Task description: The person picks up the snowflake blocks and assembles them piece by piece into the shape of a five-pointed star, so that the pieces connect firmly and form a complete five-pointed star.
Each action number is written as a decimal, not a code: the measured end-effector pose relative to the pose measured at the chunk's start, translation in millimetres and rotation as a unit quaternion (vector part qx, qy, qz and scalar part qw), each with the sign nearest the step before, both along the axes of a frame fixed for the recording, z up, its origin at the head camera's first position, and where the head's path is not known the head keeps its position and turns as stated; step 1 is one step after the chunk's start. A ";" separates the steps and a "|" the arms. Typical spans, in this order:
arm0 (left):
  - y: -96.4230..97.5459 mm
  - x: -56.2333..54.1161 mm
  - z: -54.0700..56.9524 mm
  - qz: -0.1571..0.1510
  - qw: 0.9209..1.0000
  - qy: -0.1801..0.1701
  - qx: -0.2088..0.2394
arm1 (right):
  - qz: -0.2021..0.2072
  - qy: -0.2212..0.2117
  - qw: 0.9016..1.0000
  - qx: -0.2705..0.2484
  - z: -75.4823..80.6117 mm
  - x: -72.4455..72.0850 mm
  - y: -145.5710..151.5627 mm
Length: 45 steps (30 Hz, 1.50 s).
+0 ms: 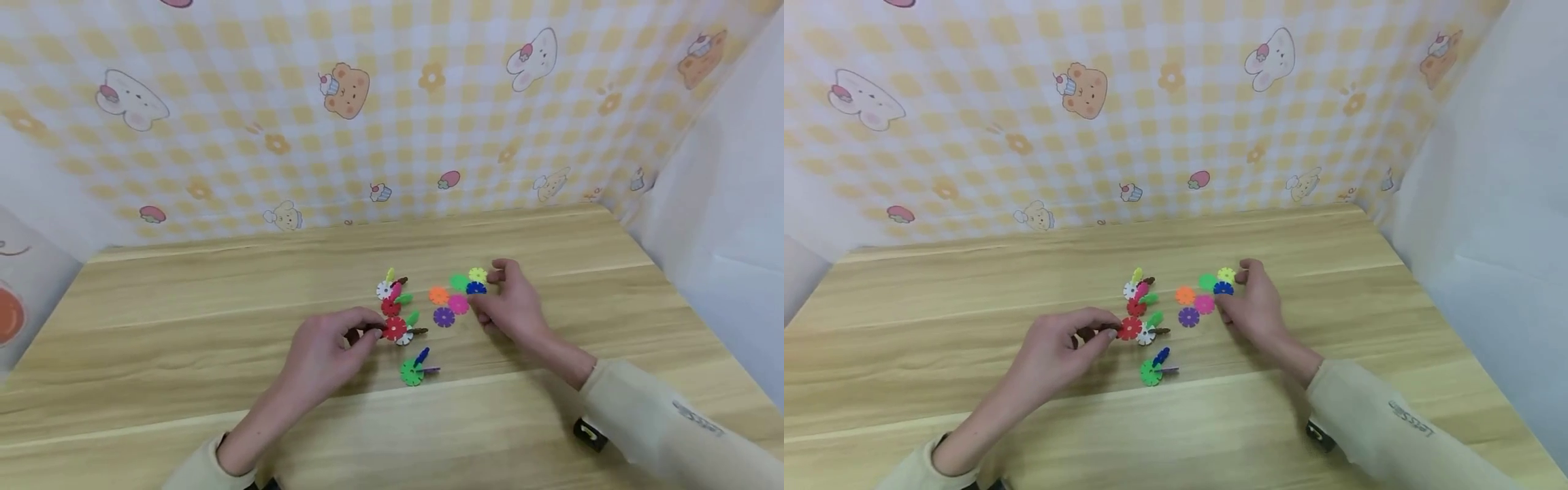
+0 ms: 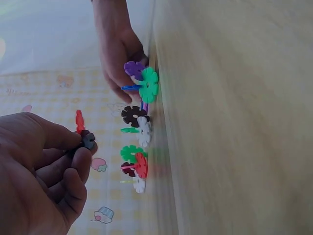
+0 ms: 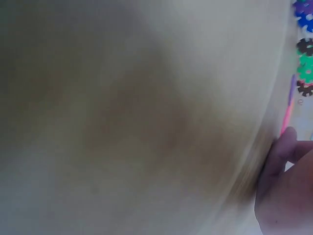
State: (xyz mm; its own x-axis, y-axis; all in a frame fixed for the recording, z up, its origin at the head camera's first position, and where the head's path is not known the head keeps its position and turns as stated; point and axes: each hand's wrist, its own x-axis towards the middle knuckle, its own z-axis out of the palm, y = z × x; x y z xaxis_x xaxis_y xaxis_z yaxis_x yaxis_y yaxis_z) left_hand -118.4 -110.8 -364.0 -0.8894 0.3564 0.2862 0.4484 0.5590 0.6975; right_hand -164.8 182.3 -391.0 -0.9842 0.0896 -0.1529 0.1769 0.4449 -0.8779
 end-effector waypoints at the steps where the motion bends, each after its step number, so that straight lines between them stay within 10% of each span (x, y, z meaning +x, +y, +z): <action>1: 0.4 0.5 -0.1 -0.003 1.000 0.001 0.003 | 0.007 0.012 1.000 0.025 -0.7 -3.2 -0.3; 9: 4.6 3.2 -0.3 -0.014 1.000 0.020 0.006 | 0.031 0.061 0.994 0.089 -5.1 -15.1 -1.5; 18: 5.3 4.4 -4.8 -0.008 1.000 0.022 -0.001 | 0.021 -0.010 0.997 -0.080 0.3 13.1 7.3; 32: 10.9 1.1 -9.0 0.003 0.999 0.001 -0.035 | 0.102 -0.098 0.950 -0.280 23.9 54.6 -43.8; 39: 13.7 3.6 -12.5 -0.011 0.999 0.017 -0.033 | 0.085 -0.087 0.960 -0.253 28.2 59.3 -68.4; 45: 17.3 6.2 -10.1 -0.016 0.999 -0.036 0.006 | 0.080 -0.066 0.970 -0.218 24.6 56.7 -70.5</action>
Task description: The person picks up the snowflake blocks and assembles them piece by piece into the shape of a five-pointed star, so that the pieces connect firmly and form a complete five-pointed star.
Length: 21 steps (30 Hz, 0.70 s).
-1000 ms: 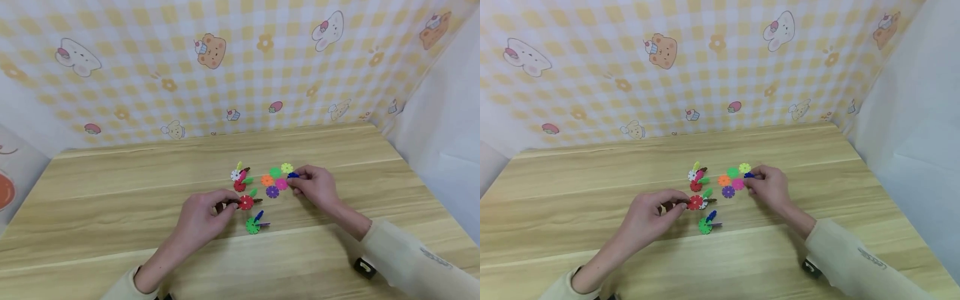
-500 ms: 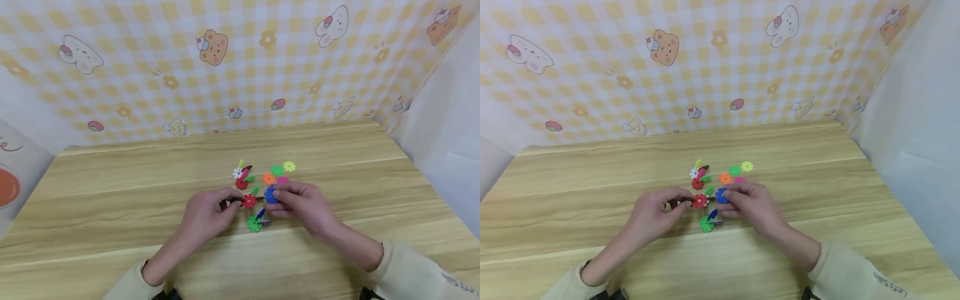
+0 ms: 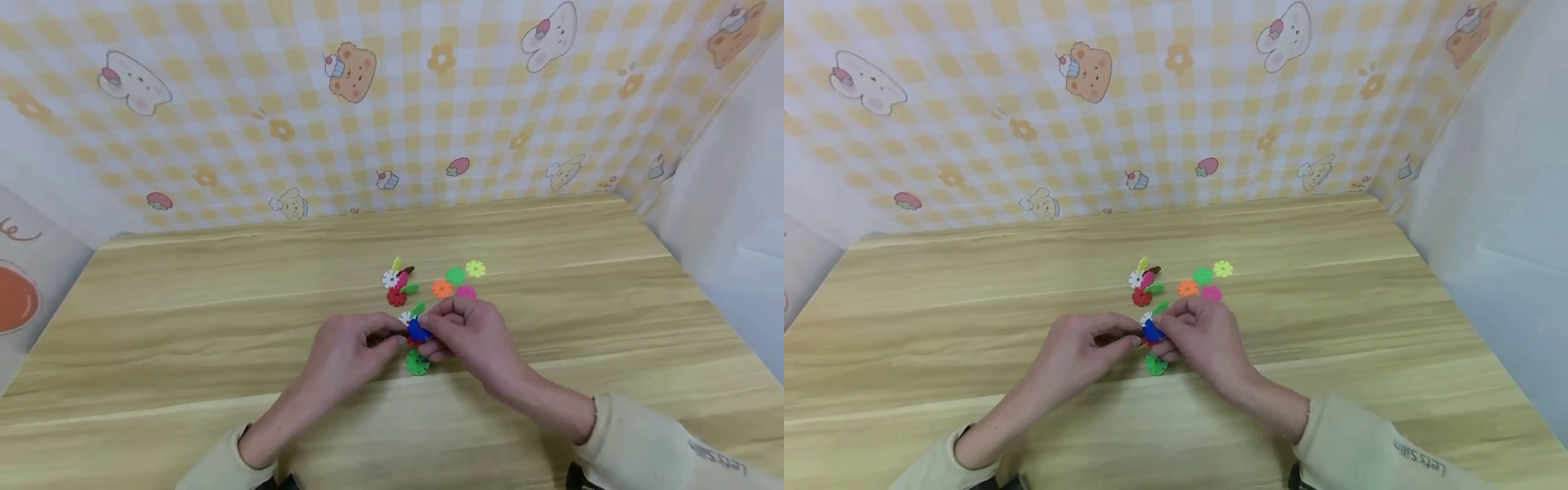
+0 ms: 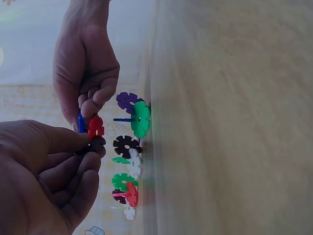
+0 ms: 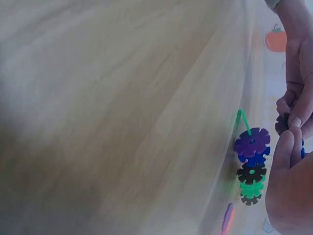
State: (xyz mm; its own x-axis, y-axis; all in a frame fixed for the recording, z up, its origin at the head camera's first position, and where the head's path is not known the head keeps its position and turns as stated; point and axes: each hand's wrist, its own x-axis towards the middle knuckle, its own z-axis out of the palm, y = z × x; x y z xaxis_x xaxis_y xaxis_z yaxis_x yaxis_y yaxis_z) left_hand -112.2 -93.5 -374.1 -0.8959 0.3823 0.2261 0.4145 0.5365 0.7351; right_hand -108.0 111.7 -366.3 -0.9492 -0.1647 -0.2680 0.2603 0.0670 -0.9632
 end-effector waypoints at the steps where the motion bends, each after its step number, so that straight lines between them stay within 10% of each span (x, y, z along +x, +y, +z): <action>1: 0.6 0.0 0.7 0.002 1.000 -0.006 0.003 | 0.001 0.003 1.000 0.004 -0.7 -0.9 0.5; 21: 6.6 8.1 -3.6 0.021 1.000 0.018 0.012 | -0.003 0.020 1.000 0.006 -6.1 0.3 -5.1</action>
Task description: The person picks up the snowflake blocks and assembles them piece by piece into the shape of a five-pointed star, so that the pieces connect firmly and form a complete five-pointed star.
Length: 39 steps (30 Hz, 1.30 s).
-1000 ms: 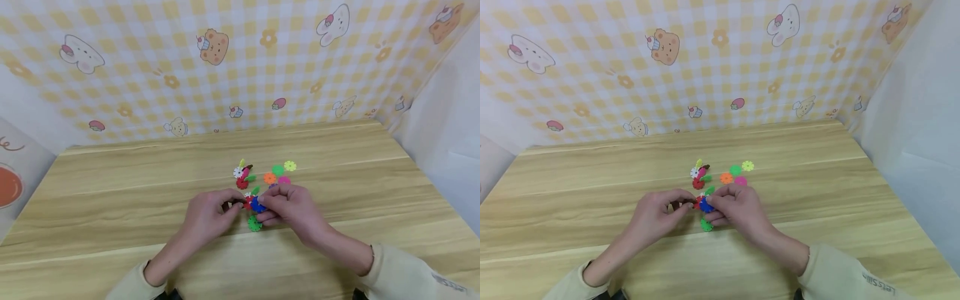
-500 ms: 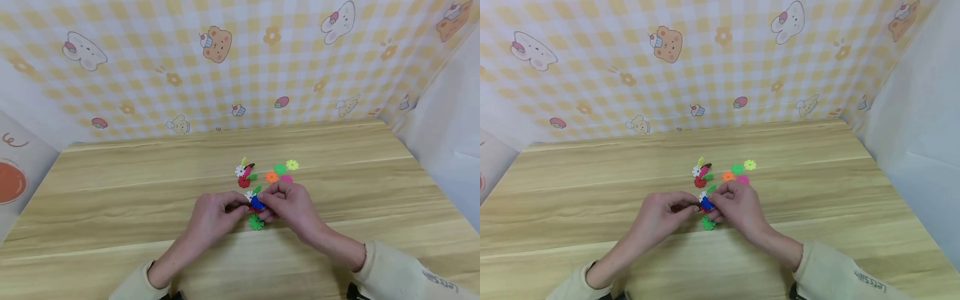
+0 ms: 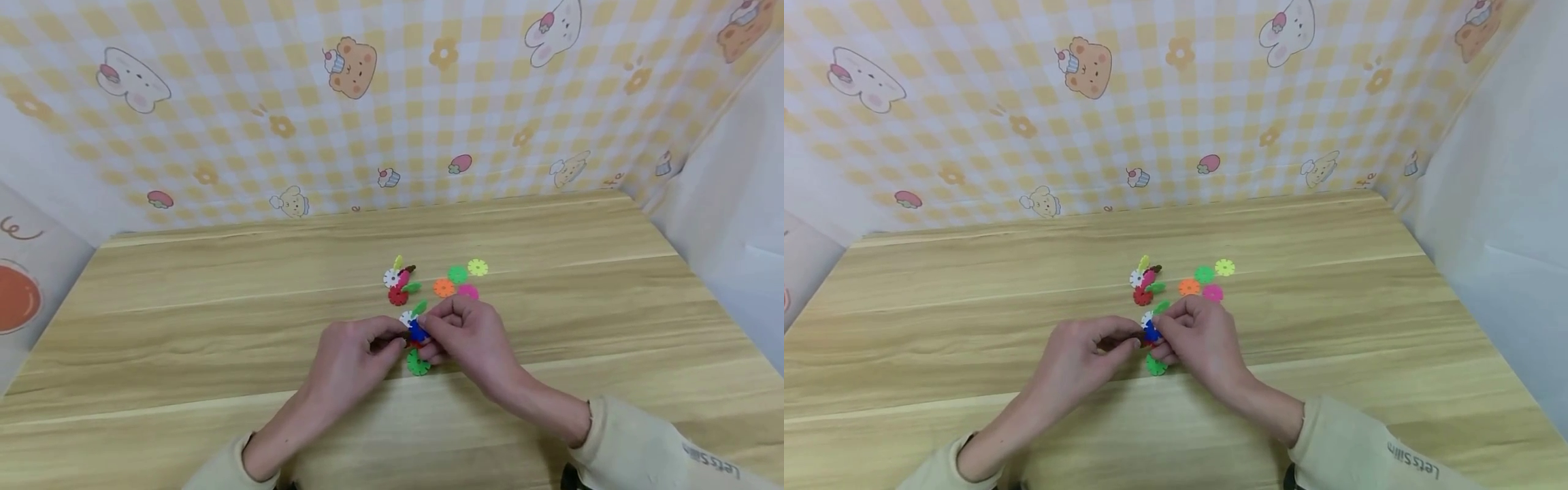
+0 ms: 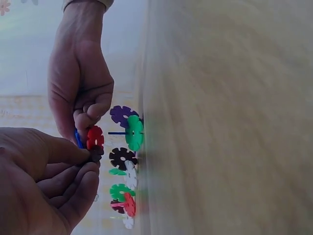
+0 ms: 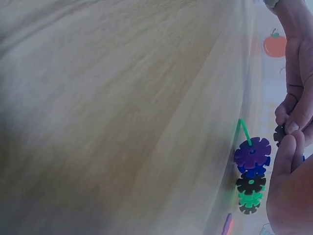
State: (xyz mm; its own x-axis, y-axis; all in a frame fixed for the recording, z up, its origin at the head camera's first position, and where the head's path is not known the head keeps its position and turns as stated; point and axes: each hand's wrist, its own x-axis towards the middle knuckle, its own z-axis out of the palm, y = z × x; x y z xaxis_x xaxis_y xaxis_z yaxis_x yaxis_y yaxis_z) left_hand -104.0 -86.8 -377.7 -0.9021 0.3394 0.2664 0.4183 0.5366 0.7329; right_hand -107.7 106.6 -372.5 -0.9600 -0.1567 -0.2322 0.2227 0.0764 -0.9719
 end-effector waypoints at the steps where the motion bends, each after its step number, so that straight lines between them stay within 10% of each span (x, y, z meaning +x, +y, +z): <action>1: 0.2 0.2 0.6 0.000 1.000 0.000 0.000 | -0.003 0.002 1.000 0.000 0.3 0.3 -0.4; 14: 0.8 -0.2 5.9 0.012 0.999 0.038 -0.014 | 0.009 0.017 1.000 0.010 7.2 -1.6 -6.9; 39: -17.2 -1.5 7.6 -0.015 0.999 -0.028 -0.024 | 0.059 -0.060 0.991 -0.099 1.8 16.5 2.7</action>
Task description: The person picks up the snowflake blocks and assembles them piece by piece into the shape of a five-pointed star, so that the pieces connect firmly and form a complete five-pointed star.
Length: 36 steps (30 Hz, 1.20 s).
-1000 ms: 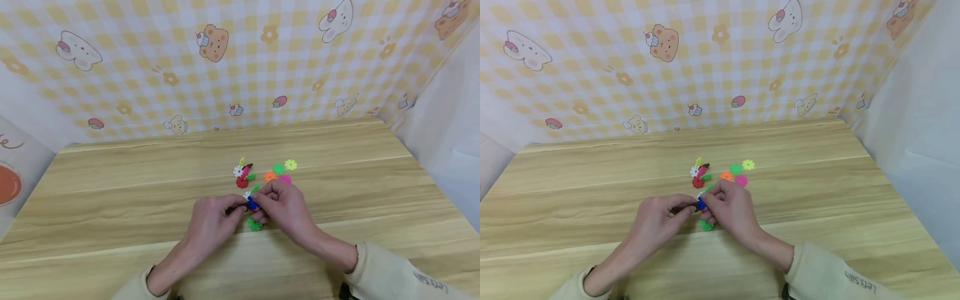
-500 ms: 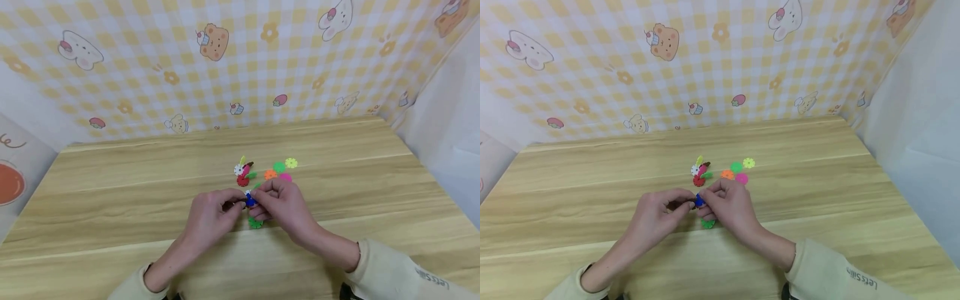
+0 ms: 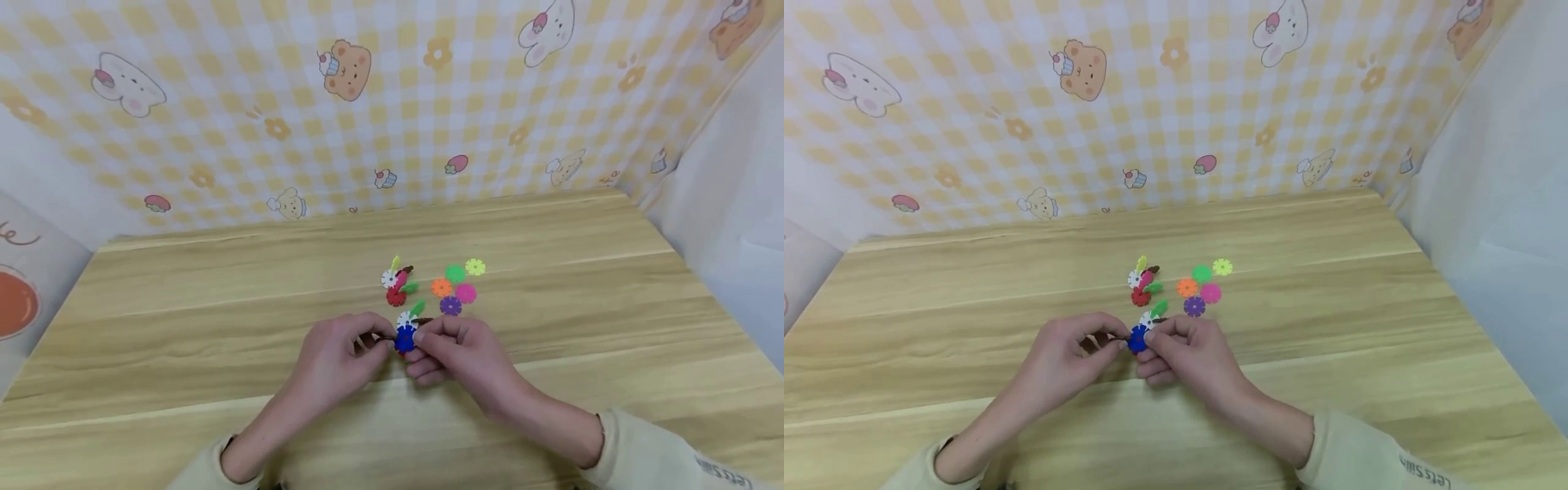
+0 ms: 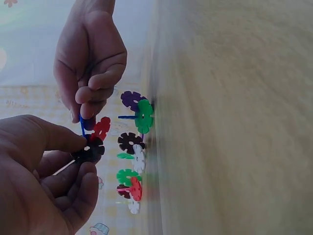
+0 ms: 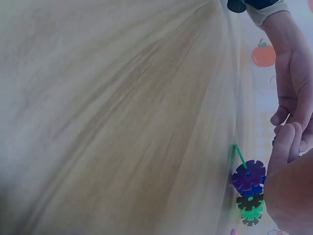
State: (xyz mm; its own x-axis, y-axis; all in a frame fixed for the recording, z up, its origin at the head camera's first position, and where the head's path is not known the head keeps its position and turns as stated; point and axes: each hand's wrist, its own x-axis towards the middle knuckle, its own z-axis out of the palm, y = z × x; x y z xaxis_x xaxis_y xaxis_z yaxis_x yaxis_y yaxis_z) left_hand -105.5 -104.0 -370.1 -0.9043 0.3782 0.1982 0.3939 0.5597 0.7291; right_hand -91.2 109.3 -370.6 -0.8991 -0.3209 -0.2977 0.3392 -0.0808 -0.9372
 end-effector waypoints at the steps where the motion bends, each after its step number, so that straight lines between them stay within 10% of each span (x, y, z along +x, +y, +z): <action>1: -0.9 1.1 -0.8 -0.005 1.000 -0.004 0.006 | 0.002 -0.002 1.000 0.000 -0.3 1.5 0.1; 8: -10.3 8.8 -10.2 -0.014 0.999 -0.018 0.040 | 0.003 -0.007 0.999 0.047 -4.7 6.6 7.4; 18: -19.9 6.1 -10.4 0.020 1.000 -0.009 0.014 | -0.063 0.055 0.975 0.204 -22.1 -22.5 53.9; 36: -8.0 1.0 -4.5 0.005 1.000 0.015 0.004 | -0.052 0.074 0.970 0.226 -23.7 -68.2 60.0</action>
